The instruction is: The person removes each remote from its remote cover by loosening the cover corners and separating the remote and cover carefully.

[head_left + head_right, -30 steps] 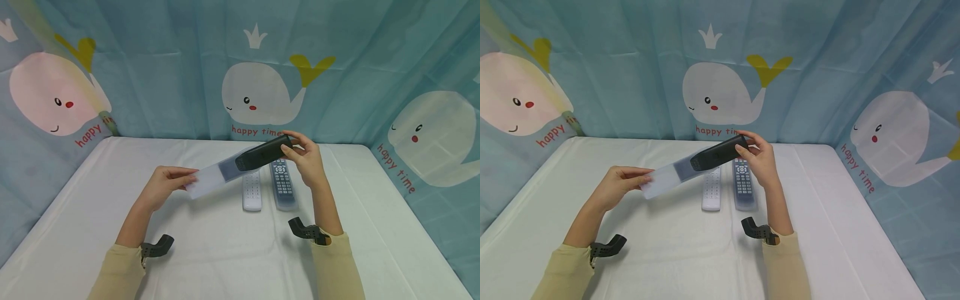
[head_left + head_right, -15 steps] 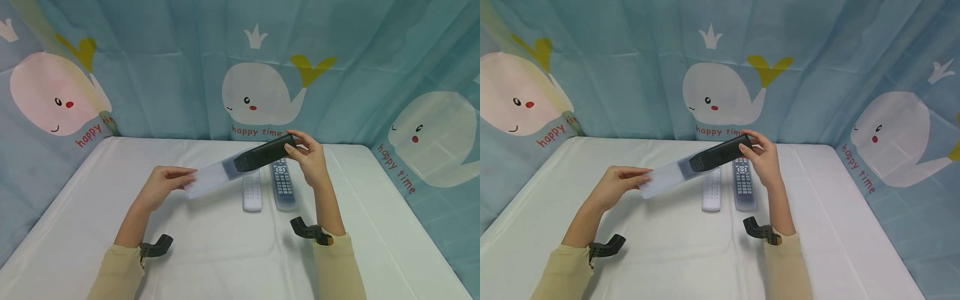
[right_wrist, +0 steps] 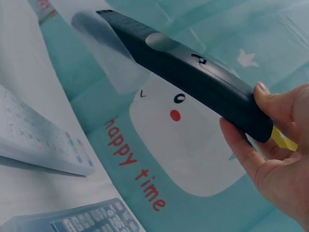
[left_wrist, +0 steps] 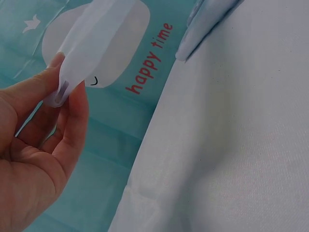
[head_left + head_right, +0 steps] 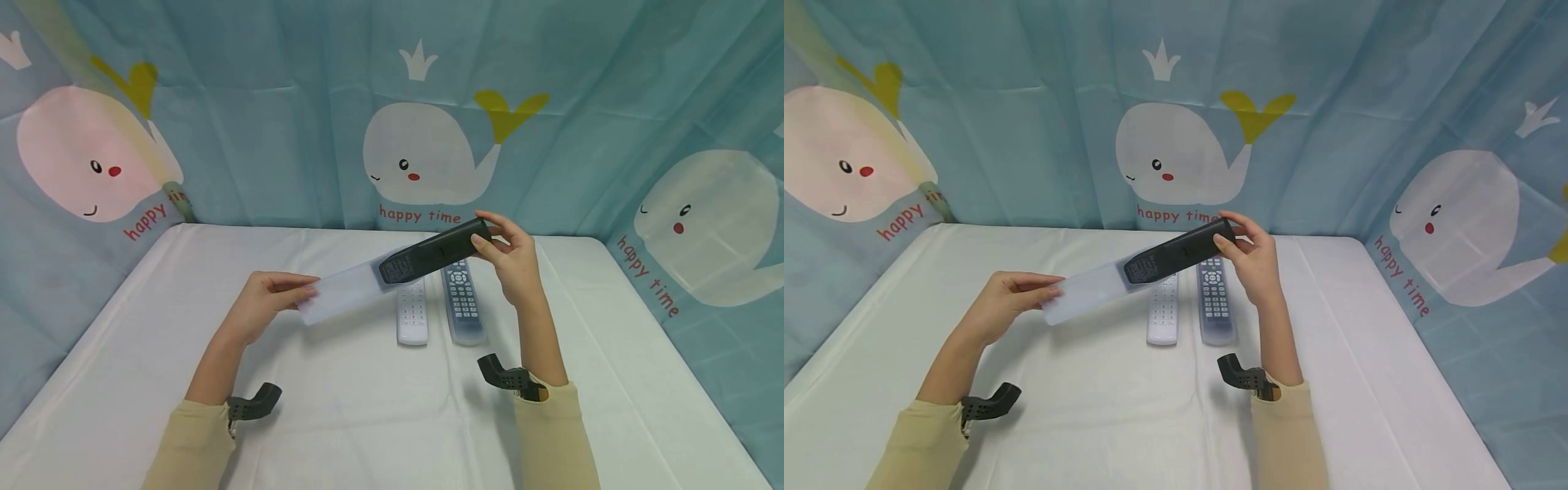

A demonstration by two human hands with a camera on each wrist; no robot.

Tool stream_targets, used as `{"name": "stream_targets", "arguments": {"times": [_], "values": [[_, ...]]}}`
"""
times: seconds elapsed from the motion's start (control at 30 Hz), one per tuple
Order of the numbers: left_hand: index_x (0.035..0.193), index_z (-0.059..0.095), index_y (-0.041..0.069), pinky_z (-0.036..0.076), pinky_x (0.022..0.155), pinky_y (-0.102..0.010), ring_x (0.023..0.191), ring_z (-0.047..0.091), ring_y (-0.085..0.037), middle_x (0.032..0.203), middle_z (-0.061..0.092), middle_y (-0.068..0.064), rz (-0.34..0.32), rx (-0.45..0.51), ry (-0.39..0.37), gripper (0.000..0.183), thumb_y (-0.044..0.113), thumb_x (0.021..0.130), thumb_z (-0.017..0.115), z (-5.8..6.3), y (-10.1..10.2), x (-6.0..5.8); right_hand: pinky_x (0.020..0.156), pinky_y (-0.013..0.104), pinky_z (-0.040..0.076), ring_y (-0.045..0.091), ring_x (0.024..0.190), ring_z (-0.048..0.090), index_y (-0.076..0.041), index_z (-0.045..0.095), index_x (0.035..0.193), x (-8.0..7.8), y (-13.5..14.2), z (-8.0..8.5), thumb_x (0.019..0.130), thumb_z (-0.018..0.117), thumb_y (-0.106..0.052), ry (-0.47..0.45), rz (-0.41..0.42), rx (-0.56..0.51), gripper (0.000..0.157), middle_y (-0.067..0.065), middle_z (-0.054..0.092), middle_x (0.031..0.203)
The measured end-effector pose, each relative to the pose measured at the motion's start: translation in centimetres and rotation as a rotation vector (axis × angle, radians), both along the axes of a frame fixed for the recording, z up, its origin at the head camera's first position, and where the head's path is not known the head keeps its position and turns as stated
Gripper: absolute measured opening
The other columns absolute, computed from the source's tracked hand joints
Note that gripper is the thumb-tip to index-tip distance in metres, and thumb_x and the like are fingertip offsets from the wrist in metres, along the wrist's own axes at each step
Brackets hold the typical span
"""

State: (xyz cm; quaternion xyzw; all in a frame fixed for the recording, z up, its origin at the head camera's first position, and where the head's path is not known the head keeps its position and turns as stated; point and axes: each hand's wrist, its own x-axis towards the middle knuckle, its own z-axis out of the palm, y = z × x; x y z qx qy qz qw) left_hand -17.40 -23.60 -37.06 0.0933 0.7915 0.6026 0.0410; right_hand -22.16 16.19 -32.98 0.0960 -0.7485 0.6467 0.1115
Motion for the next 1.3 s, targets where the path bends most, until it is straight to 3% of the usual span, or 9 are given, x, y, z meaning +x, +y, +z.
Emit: {"name": "stream_targets", "arguments": {"times": [0.3,0.4,0.6,0.77,0.97,1.3], "values": [[0.131,0.07,-0.007,0.061,0.083,-0.023,0.095,0.069,-0.005,0.126,0.073,-0.016,-0.003,-0.064,-0.048,0.036,0.01,0.1,0.074,0.1,0.4,0.2,0.087,0.022,0.061,0.004,0.092,0.071,0.002,0.056,0.149,0.0,-0.1,-0.1,0.102,0.065,0.004,0.006,-0.008,-0.011,0.049,0.011,0.056,0.118],[0.131,0.07,-0.006,0.06,0.083,-0.024,0.097,0.069,-0.008,0.129,0.071,-0.021,-0.018,-0.085,-0.06,0.036,0.012,0.1,0.074,-0.1,0.5,0.1,0.088,0.021,0.061,0.004,0.094,0.071,0.001,0.056,0.149,0.0,-0.2,-0.1,0.101,0.066,0.005,0.013,-0.011,-0.009,0.049,0.011,0.056,0.12],[0.134,0.069,-0.002,0.059,0.082,-0.026,0.1,0.067,-0.014,0.133,0.068,-0.02,-0.063,-0.131,-0.068,0.037,0.014,0.101,0.073,-0.4,1.0,-0.1,0.089,0.02,0.06,0.006,0.099,0.07,0.002,0.056,0.149,0.2,-0.3,0.1,0.101,0.066,0.006,0.027,-0.016,-0.009,0.049,0.012,0.056,0.125],[0.135,0.069,0.001,0.053,0.081,-0.029,0.101,0.066,-0.017,0.126,0.071,-0.016,-0.073,-0.183,-0.057,0.038,0.018,0.101,0.073,-0.5,1.6,-0.2,0.091,0.02,0.059,0.008,0.101,0.069,0.002,0.057,0.148,0.3,-0.6,0.3,0.101,0.066,0.005,0.043,-0.01,0.004,0.048,0.013,0.057,0.126],[0.134,0.069,-0.002,0.052,0.083,-0.023,0.097,0.067,-0.013,0.116,0.075,-0.015,-0.087,-0.199,-0.025,0.036,0.014,0.102,0.071,-0.8,2.4,-0.3,0.091,0.021,0.059,0.012,0.104,0.067,0.002,0.058,0.147,0.4,-1.0,0.4,0.1,0.066,0.008,0.07,-0.002,0.007,0.048,0.014,0.058,0.129],[0.135,0.067,-0.005,0.05,0.08,-0.023,0.096,0.065,-0.01,0.115,0.076,-0.016,-0.054,-0.185,-0.032,0.039,0.015,0.102,0.071,-0.8,4.1,0.0,0.088,0.02,0.058,0.022,0.105,0.064,0.005,0.061,0.142,0.8,-2.1,0.8,0.097,0.068,0.01,0.112,0.019,0.038,0.046,0.018,0.059,0.134]]}}
